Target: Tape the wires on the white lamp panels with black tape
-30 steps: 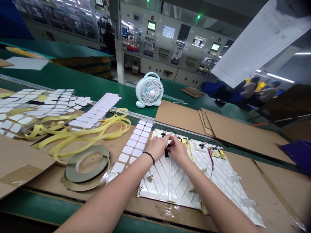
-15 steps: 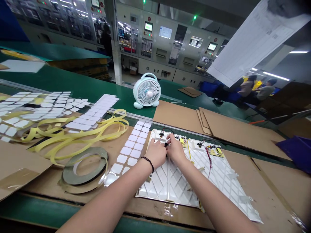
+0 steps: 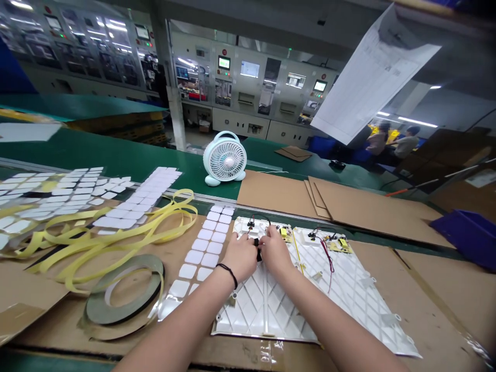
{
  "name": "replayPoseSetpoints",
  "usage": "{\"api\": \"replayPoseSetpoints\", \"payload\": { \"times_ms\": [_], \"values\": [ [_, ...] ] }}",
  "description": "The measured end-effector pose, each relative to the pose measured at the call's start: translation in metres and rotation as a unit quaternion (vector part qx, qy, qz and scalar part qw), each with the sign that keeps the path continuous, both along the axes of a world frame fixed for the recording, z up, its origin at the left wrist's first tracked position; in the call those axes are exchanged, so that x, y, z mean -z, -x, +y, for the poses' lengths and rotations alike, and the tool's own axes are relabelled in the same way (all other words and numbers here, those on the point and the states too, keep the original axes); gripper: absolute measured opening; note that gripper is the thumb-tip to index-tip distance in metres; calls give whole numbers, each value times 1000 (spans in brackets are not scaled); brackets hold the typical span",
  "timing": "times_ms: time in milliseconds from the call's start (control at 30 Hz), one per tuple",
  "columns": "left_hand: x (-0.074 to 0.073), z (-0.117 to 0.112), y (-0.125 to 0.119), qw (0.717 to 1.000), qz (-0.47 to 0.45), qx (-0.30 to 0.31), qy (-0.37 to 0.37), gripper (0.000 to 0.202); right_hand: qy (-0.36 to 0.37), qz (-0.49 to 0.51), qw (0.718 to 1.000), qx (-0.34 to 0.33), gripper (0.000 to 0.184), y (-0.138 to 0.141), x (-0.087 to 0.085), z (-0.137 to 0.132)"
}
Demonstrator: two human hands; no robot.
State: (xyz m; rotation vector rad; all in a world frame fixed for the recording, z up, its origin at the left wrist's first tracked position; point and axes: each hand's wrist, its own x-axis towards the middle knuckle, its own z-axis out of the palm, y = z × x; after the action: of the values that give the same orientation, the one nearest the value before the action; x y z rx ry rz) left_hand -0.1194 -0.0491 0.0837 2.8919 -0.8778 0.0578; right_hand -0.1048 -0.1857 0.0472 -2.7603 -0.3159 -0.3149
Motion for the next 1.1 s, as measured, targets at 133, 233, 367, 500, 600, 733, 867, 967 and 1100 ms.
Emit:
{"api": "replayPoseSetpoints", "payload": {
  "times_ms": [133,233,367,500,600,733,867,967,1100],
  "values": [
    [4,-2,1,1000,-3,1,-1,22,103,-20,994,-10,22,27,-12,5],
    [4,-1,-2,1000,-1,6,0,21,162,-5,987,12,28,44,-11,9],
    [1,4,-10,999,-31,-3,29,23,186,10,982,32,35,48,-6,14],
    [3,9,-15,996,-72,-28,38,21,176,23,983,50,31,45,-10,21],
    [7,8,-17,994,-92,-39,46,20,166,46,983,62,30,45,-15,26],
    [8,3,-27,990,-128,-46,34,19,162,52,983,72,35,51,-15,31],
    [4,-2,-43,990,-142,-14,-12,17,152,57,983,88,39,55,-11,32],
    [1,-6,-51,989,-147,16,-21,16,144,62,984,86,41,54,-12,29],
    [2,-11,-55,981,-181,65,-35,15,137,62,984,91,41,54,-18,27]
  ]
}}
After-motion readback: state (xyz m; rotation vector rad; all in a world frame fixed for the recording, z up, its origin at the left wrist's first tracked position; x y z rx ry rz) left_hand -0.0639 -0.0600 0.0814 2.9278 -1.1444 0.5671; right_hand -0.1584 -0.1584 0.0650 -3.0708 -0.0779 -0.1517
